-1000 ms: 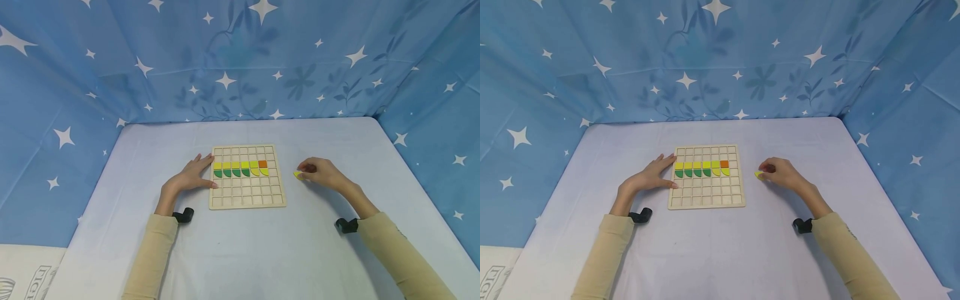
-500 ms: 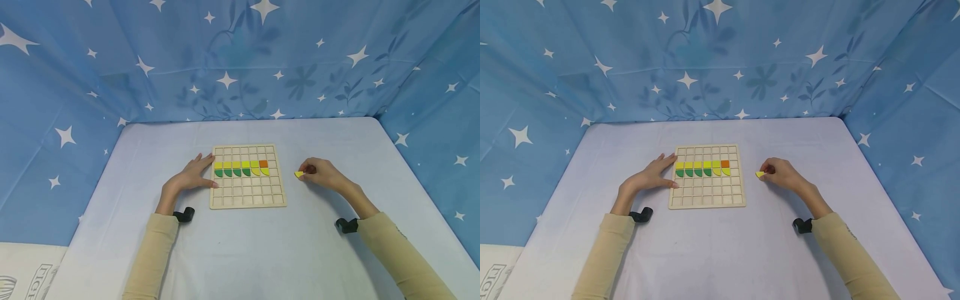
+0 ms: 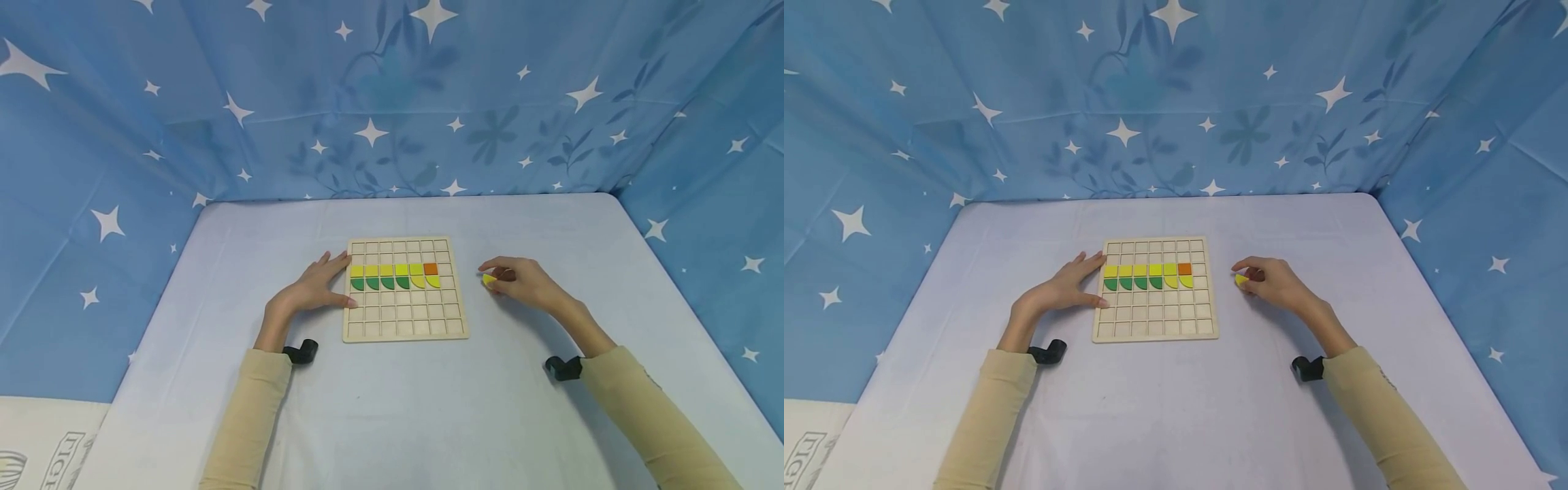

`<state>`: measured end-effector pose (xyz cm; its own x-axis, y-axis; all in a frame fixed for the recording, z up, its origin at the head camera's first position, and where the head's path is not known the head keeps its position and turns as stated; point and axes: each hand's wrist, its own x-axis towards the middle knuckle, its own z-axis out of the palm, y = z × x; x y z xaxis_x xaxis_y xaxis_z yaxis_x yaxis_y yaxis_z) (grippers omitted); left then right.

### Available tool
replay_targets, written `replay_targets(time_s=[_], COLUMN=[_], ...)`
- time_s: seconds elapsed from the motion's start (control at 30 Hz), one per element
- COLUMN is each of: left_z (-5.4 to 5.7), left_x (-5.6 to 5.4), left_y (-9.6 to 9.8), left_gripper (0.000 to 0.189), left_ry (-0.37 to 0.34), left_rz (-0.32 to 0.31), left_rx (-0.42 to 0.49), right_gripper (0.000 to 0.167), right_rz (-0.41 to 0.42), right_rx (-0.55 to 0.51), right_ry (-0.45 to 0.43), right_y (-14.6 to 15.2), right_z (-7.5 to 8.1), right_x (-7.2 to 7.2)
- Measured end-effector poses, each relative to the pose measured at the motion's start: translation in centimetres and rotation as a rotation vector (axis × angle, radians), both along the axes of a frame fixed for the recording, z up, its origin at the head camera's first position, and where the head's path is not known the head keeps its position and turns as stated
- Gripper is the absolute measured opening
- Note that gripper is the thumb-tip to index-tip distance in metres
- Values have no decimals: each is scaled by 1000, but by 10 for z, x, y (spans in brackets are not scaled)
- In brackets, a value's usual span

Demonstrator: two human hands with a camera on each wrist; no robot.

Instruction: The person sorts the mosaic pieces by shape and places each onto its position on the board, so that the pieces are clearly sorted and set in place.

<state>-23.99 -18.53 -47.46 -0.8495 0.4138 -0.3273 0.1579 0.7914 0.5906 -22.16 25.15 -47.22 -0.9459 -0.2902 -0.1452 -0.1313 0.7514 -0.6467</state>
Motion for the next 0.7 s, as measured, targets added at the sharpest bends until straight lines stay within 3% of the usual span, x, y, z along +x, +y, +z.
replay_targets(time_s=[0.7], left_z=[-3], left_x=[-2], left_y=[0], left_gripper=[109], left_ry=[6], left_rz=[-13], left_rx=[0], right_gripper=[27], right_rz=[50], right_rx=[-103], right_ry=[15], right_y=[-34], right_z=[5], right_x=[-19])
